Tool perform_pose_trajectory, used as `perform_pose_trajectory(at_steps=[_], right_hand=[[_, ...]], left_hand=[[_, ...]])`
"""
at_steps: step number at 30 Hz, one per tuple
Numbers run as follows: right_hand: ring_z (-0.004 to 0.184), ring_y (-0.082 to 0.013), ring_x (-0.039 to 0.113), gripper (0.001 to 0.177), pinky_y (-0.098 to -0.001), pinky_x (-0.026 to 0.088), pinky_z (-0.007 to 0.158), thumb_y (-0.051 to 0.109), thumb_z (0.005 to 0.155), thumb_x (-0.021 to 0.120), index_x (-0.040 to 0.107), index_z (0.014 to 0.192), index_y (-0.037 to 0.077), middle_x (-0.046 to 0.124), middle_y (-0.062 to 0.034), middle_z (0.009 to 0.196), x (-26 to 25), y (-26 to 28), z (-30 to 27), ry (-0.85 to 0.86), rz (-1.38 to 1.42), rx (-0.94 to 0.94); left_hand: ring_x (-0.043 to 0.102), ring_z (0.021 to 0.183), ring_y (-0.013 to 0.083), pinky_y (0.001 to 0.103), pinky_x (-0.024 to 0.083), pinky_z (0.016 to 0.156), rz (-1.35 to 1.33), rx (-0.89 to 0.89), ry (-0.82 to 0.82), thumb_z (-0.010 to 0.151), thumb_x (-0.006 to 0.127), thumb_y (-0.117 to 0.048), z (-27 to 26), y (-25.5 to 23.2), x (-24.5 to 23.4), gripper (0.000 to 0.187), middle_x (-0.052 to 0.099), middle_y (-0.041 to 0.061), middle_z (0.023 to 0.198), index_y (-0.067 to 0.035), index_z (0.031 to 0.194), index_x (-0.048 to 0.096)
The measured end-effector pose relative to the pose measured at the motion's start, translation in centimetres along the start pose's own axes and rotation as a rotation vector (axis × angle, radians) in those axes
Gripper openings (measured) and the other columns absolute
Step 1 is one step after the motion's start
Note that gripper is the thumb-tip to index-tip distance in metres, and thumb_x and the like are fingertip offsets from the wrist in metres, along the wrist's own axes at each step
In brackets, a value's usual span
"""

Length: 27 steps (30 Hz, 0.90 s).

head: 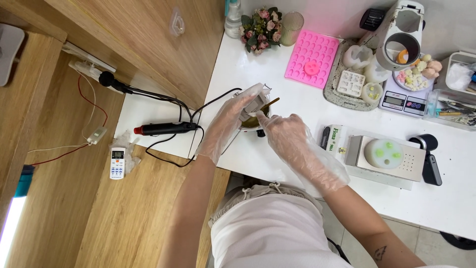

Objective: The recorder prepares and cleans silicone molds for candle making at a workbench.

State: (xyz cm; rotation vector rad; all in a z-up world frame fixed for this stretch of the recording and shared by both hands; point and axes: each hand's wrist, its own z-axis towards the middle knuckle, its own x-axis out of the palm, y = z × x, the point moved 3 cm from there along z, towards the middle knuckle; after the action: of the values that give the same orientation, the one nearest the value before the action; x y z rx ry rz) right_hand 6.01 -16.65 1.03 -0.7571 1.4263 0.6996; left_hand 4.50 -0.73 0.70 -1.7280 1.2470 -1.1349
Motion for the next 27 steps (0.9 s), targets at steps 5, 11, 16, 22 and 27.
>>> perform_pose_trajectory(at_steps=[5,11,16,22,27], right_hand=[[0.041,-0.0115,0.044,0.047,-0.0315,0.046,0.047,0.007,0.096,0.056,0.057,0.143,0.016,0.054,0.0004,0.054,2.7,-0.1,0.1,-0.033,0.004,-0.022],[0.039,-0.0113,0.045,0.052,-0.0309,0.045,0.045,0.006,0.093,0.056,0.056,0.144,0.013,0.053,0.0006,0.054,-1.2,0.1,0.1,0.030,-0.044,-0.026],[0.037,-0.0118,0.047,0.051,-0.0322,0.044,0.041,0.004,0.093,0.056,0.056,0.143,0.013,0.053,0.0004,0.053,0.7,0.8,0.3,0.048,-0.022,0.131],[0.041,-0.0169,0.057,0.033,-0.0345,0.050,0.036,0.007,0.100,0.054,0.063,0.132,0.003,0.061,-0.0060,0.057,0.7,0.3,1.1,0.070,0.154,0.231],[0.048,-0.0222,0.066,0.024,-0.0376,0.055,0.042,0.018,0.104,0.053,0.070,0.119,0.009,0.070,-0.0110,0.066,0.4,-0.3,2.0,0.207,0.305,0.228]], left_hand=[[0.061,0.130,0.0239,0.042,0.049,0.109,-0.070,-0.021,-0.028,0.083,0.064,-0.059,0.1,0.1,-0.2,0.080,0.068,0.010,0.136,-0.007,0.144,0.056],[0.064,0.124,0.0262,0.043,0.052,0.103,-0.032,-0.034,-0.006,0.081,0.066,-0.060,0.7,0.8,-0.6,0.074,0.070,0.011,0.128,-0.011,0.136,0.065],[0.065,0.122,0.0259,0.044,0.051,0.103,0.013,0.059,0.029,0.076,0.069,-0.070,1.1,0.9,0.3,0.074,0.073,0.010,0.122,-0.013,0.123,0.075],[0.067,0.116,0.0270,0.046,0.052,0.100,0.019,0.062,-0.028,0.073,0.068,-0.073,1.5,0.3,0.7,0.079,0.075,0.012,0.115,-0.011,0.121,0.077],[0.068,0.118,0.0265,0.052,0.054,0.099,-0.045,0.008,-0.073,0.069,0.072,-0.067,2.2,1.1,0.5,0.073,0.076,0.010,0.116,-0.012,0.118,0.075]])
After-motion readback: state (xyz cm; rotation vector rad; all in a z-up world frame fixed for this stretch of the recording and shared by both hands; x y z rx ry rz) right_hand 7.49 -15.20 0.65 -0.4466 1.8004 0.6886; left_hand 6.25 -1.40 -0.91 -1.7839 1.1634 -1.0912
